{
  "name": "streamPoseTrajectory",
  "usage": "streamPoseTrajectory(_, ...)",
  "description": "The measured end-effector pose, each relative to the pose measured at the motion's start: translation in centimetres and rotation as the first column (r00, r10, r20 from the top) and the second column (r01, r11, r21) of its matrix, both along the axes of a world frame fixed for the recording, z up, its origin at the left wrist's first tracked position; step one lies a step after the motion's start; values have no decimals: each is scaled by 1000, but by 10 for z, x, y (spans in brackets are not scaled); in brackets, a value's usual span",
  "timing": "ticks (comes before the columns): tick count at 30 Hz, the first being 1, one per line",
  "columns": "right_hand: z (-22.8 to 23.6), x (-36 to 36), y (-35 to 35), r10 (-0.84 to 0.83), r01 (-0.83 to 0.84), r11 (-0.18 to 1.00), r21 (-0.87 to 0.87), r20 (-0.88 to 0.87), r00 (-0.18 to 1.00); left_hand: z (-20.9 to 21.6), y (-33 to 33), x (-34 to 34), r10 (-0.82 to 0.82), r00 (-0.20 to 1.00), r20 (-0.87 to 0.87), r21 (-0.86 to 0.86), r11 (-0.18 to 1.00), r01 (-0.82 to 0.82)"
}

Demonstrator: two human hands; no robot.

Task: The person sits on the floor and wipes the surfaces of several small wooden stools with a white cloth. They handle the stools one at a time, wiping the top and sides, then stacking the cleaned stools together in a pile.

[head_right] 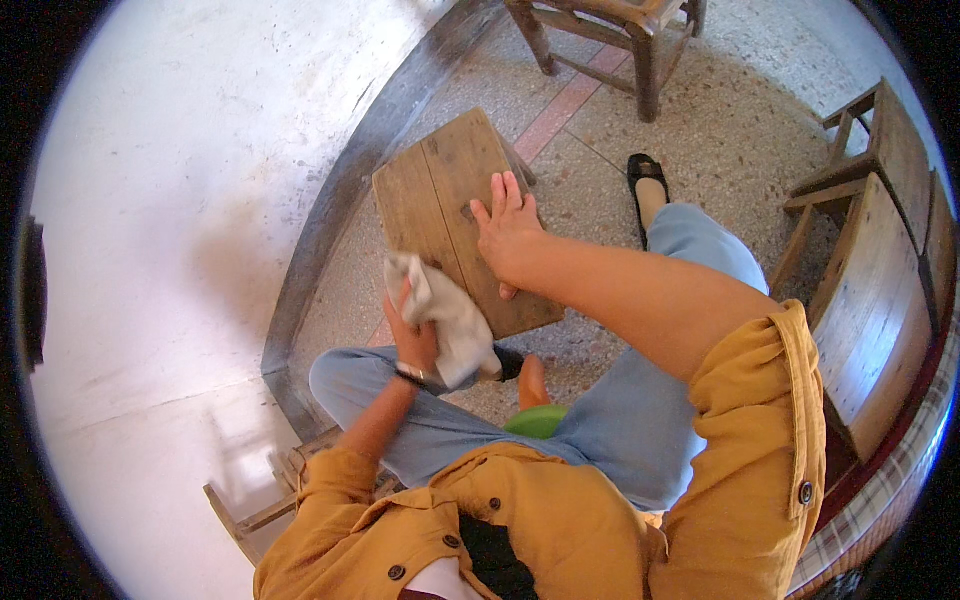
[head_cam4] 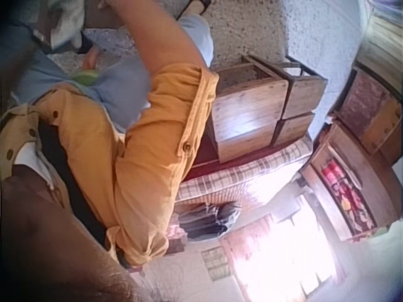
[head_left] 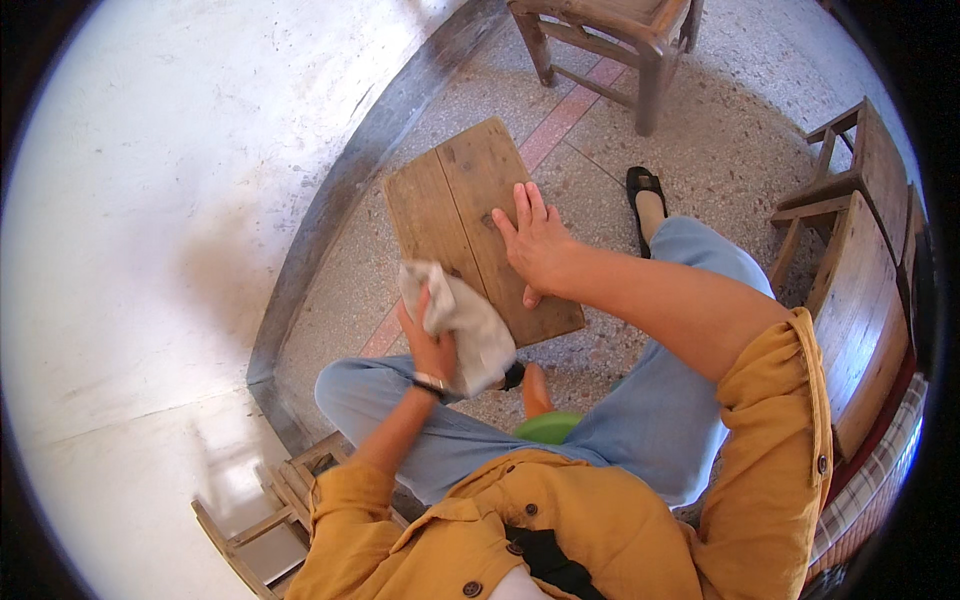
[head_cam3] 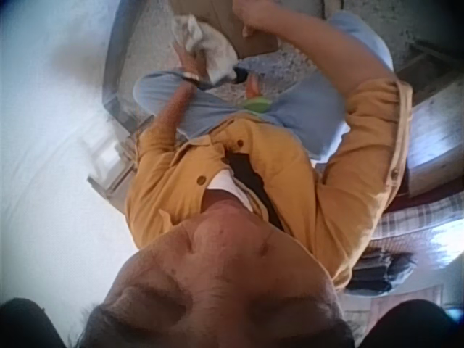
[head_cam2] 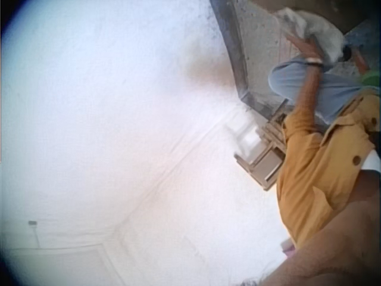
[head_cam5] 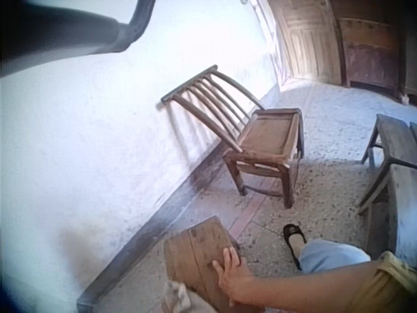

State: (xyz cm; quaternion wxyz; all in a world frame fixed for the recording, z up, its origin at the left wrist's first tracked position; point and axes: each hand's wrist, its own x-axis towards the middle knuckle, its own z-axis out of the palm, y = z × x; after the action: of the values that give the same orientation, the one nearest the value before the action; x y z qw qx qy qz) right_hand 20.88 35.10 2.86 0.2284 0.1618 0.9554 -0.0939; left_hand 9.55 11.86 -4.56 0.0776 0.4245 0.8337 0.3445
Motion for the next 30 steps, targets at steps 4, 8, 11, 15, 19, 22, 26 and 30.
streamPoseTrajectory(4, 0, 2, -2, 18, -18, 1000, 6, -25, 1000, 6, -20, 14, -28, 984, 177, 16, 1000, 26)
streamPoseTrajectory(8, -2, 4, 1, 16, -16, 1000, 5, -46, 999, 6, 49, -45, -35, 992, -118, -11, 999, 34)
streamPoseTrajectory(11, -2, 1, -4, 31, -32, 999, -3, -68, 997, -19, 92, -119, -7, 954, -300, 5, 1000, 9)
streamPoseTrajectory(15, 5, 1, -4, 44, -42, 998, 52, -45, 998, -18, 130, -141, 73, 953, -295, -57, 994, -94)
streamPoseTrajectory(19, 5, -9, 17, 44, -45, 999, -16, -59, 997, -11, 107, -95, -158, 861, -484, -79, 987, 137)
streamPoseTrajectory(22, 62, -18, 51, -39, 63, 954, -294, 85, 996, 17, 83, -8, -203, 909, -364, -149, 976, 158)
streamPoseTrajectory(26, 38, -16, 37, -272, 153, 944, -291, -429, 861, 48, 85, 37, -300, 954, -30, 47, 953, 301)
streamPoseTrajectory(30, -3, -7, -3, -161, -45, 976, -212, -847, 507, 62, 68, 5, -372, 902, 217, 366, 888, 278)
